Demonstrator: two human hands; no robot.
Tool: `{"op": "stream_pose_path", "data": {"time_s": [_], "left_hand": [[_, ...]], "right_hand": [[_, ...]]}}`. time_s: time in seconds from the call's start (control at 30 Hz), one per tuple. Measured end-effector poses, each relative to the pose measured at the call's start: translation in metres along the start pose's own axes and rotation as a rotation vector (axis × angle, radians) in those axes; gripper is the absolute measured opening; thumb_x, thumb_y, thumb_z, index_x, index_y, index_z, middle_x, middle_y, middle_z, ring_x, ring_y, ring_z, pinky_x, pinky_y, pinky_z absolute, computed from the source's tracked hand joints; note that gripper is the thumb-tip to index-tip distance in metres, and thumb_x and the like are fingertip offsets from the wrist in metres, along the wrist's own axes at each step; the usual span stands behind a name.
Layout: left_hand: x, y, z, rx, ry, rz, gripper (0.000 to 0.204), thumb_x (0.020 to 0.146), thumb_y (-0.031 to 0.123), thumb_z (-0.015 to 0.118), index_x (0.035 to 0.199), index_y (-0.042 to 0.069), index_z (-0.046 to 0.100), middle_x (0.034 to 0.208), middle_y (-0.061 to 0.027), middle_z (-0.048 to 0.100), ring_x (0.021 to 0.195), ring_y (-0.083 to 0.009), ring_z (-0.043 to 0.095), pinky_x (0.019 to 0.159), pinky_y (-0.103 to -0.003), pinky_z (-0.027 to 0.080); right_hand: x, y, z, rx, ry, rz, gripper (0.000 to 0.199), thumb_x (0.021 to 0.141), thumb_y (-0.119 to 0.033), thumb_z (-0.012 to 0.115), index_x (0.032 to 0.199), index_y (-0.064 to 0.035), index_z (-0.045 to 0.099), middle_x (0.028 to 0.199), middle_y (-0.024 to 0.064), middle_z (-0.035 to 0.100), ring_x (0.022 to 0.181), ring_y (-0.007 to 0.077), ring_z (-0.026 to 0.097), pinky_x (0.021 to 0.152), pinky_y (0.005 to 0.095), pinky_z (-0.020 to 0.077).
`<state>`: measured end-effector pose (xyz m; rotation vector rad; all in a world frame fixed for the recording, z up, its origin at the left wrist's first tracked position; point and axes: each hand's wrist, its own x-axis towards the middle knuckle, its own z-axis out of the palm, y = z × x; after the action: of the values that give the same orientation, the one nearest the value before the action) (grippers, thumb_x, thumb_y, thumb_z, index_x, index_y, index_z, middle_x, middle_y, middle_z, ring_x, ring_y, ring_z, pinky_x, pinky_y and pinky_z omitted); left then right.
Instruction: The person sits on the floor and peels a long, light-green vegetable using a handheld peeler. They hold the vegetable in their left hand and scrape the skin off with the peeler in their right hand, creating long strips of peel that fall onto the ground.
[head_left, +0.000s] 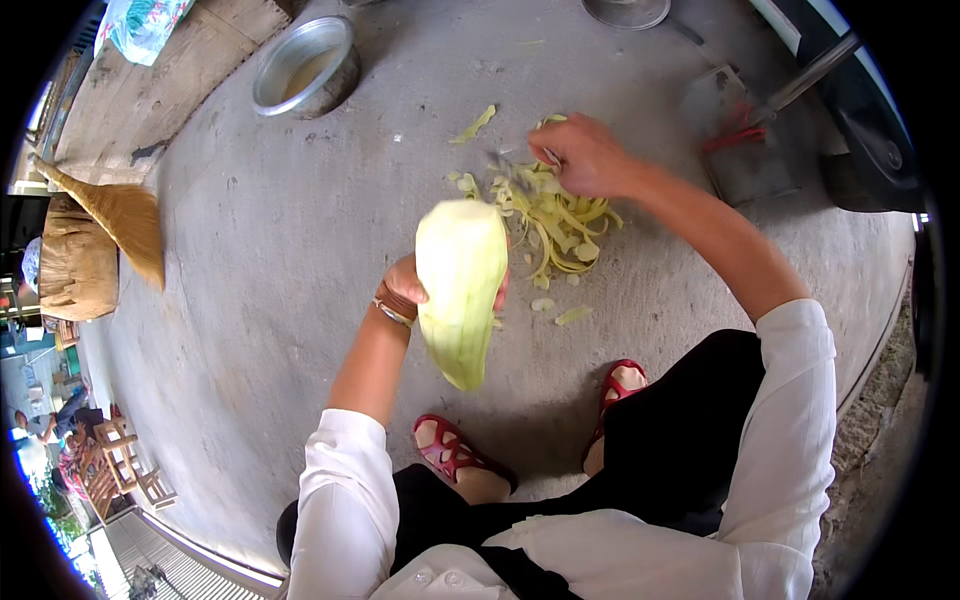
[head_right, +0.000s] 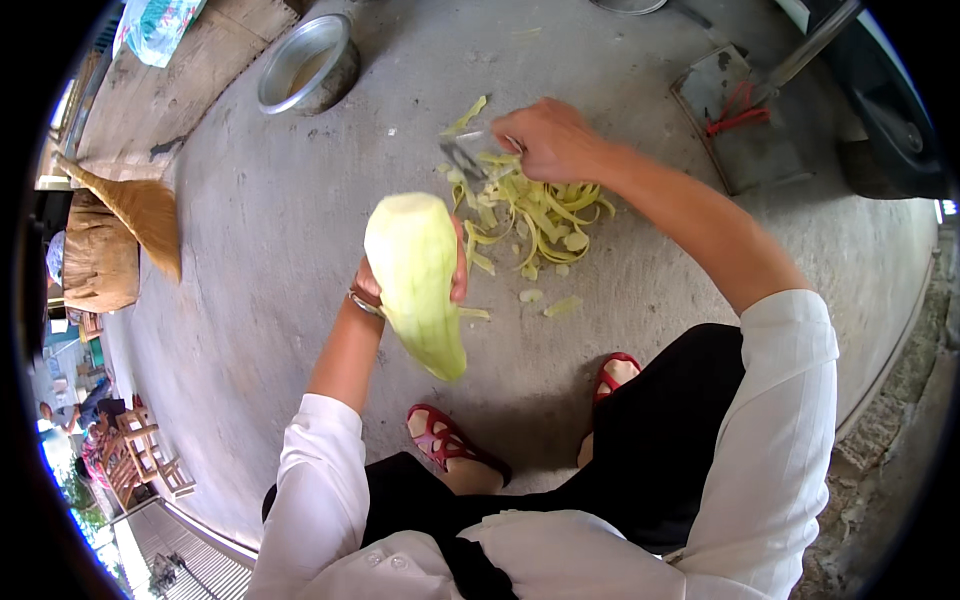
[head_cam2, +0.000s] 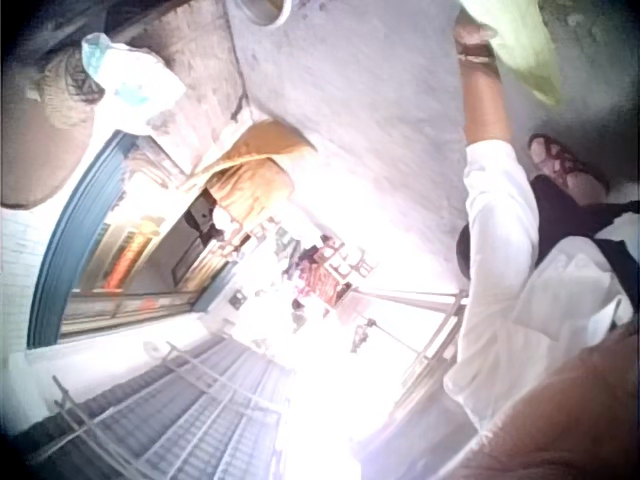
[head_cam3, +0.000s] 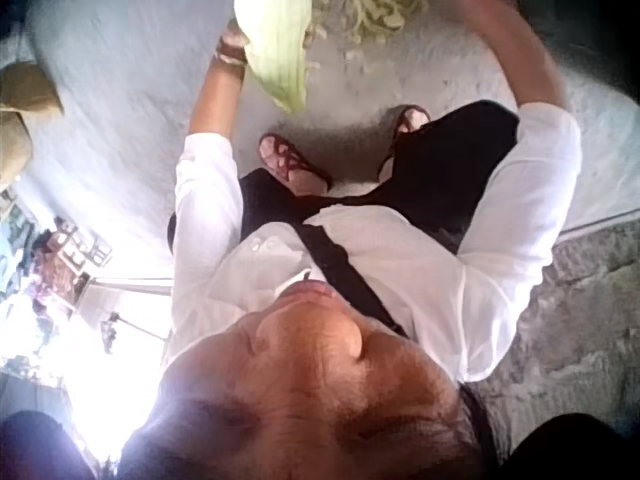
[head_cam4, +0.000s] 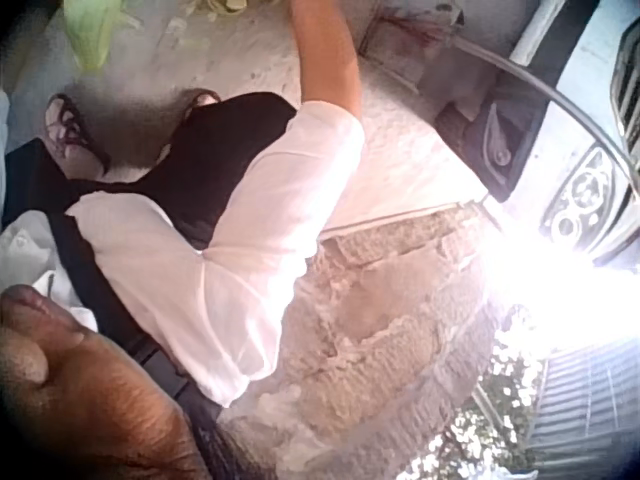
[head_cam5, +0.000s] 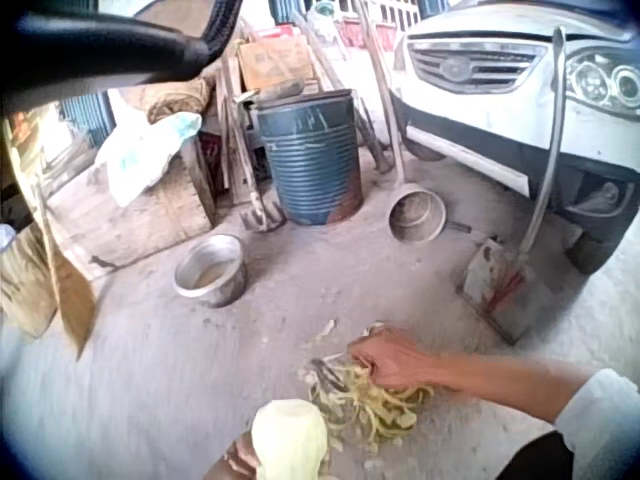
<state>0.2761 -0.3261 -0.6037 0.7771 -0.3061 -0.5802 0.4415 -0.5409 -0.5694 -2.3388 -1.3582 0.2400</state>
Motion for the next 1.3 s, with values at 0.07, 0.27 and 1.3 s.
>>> {"op": "stream_pose_path", "data": {"time_s": [0.07, 0.27, 1.3], "left_hand": [[-0.001, -0.003, -0.006, -0.022, 0.088, 0.012, 0.102, 0.044, 0.048, 0.084, 0.124, 0.0, 0.041, 0.097, -0.0194, 0.059, 0.081, -0.0317, 0.062, 0.068, -0.041, 0.052], [0.001, 0.008, -0.015, 0.107, 0.498, 0.15, 0.08, 0.068, 0.049, 0.065, 0.126, -0.001, 0.044, 0.11, -0.0185, 0.058, 0.099, -0.0308, 0.06, 0.088, -0.044, 0.051], [-0.008, -0.036, -0.092, -0.449, 1.428, 0.739, 0.061, 0.073, 0.032, 0.074, 0.123, 0.015, 0.045, 0.117, -0.004, 0.05, 0.11, -0.0244, 0.049, 0.093, -0.047, 0.043]], "right_hand": [[0.01, -0.009, -0.001, 0.343, -0.04, 0.208, 0.018, 0.067, 0.003, 0.059, 0.082, -0.0044, 0.051, 0.066, 0.0058, 0.049, 0.063, 0.0155, 0.048, 0.061, 0.0311, 0.039], [0.004, -0.059, 0.0, 0.866, 0.324, 0.167, 0.021, 0.076, -0.01, 0.068, 0.093, -0.0069, 0.057, 0.068, 0.0009, 0.052, 0.06, 0.0101, 0.048, 0.058, 0.0272, 0.0391], [-0.014, 0.032, 0.004, 0.333, -0.334, 0.538, 0.025, 0.085, -0.021, 0.058, 0.097, 0.0004, 0.054, 0.08, 0.0142, 0.057, 0.077, 0.0266, 0.056, 0.069, 0.0379, 0.0449]]}}
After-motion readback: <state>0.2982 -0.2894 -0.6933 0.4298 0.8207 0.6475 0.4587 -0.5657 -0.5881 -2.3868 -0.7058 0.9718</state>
